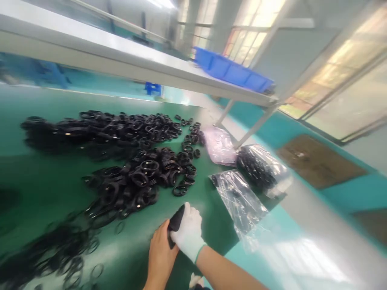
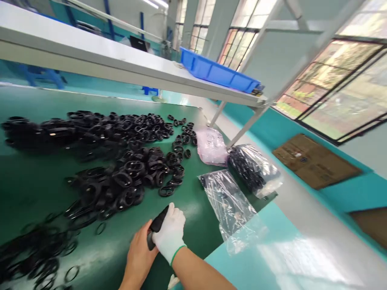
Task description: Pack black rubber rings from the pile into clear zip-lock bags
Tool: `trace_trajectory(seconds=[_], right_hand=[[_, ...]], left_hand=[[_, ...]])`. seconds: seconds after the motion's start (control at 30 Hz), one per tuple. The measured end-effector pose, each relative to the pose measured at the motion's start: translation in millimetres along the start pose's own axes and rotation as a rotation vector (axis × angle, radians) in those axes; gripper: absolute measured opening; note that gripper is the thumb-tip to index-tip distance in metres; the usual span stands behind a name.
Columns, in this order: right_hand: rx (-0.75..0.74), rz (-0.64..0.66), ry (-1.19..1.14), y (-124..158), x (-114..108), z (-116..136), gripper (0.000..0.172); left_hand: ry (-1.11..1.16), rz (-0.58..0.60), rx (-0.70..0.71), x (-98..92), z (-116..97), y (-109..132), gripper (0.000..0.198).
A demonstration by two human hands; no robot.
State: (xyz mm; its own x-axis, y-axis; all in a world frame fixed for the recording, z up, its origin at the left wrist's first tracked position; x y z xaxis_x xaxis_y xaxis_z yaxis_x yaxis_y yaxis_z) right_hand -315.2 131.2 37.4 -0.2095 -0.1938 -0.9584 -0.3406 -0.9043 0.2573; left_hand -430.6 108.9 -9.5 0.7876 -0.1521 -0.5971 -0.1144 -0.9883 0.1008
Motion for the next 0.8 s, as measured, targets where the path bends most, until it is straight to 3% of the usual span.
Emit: trace_trajectory(seconds=[0.13,0.27,0.3,0.37,0.47,0.53,0.57,0.63,0.73,0.8], right_hand=[[0.054,0.076,-0.221,-0.3,-14.6,-26.5,0.098],[0.19,0.086,-0.53,36.2,-46.0,-113.2,0.096],[0.229,0.09,-0.578,50.6,-52.5,-142.3,0.094],[0.293,0.13,-0.653,82.1,-56.3,-201.4,0.087],[0.493,0.178,-0.65,128.5,-39.3,-294.0,0.087],[0.521,0.201,-0.651,144.9,-20.9,-335.5,0.086],[0.498,0.224,-0.65,147.1,-11.0,-348.0,0.085],[0.394,0.228,-0.615,139.4,2.0,-359.3,0.086],[0.179,0.134,-0.497,107.7,3.1,-351.7,0.089],[0.068,0.077,-0.43,83.4,-0.9,-341.8,0.078]], left_hand=[[0.033,0.1,0.025,-11.9,-19.5,-3.3,0.064],[0.024,0.171,-0.059,-10.6,-57.2,-1.8,0.054],[0.021,0.18,-0.033,0.7,-75.7,0.5,0.048],[0.023,0.23,0.131,41.4,-126.1,12.2,0.038],[-0.064,0.348,0.463,127.7,-200.2,48.4,0.036],[-0.202,0.373,0.579,178.6,-224.3,67.7,0.044],[-0.273,0.352,0.598,196.5,-228.6,71.8,0.045],[-0.39,0.259,0.59,214.0,-227.9,71.4,0.034],[-0.447,0.089,0.556,207.1,-222.9,66.7,0.017],[-0.44,-0.017,0.512,194.2,-222.5,66.4,0.016]])
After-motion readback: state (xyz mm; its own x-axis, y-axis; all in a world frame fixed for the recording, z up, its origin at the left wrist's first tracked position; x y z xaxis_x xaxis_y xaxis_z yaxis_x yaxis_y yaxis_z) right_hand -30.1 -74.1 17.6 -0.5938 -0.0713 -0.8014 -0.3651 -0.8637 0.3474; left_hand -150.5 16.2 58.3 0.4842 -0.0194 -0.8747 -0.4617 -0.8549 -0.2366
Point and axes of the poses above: each hand's wrist, its own y-axis away from the middle knuckle, its own x-axis out of the palm, z = x × y, the point moved 9 cm from there along -y, towards the middle knuckle, and after that the axes turned 5 degrees about y, right-handed, at the moved point
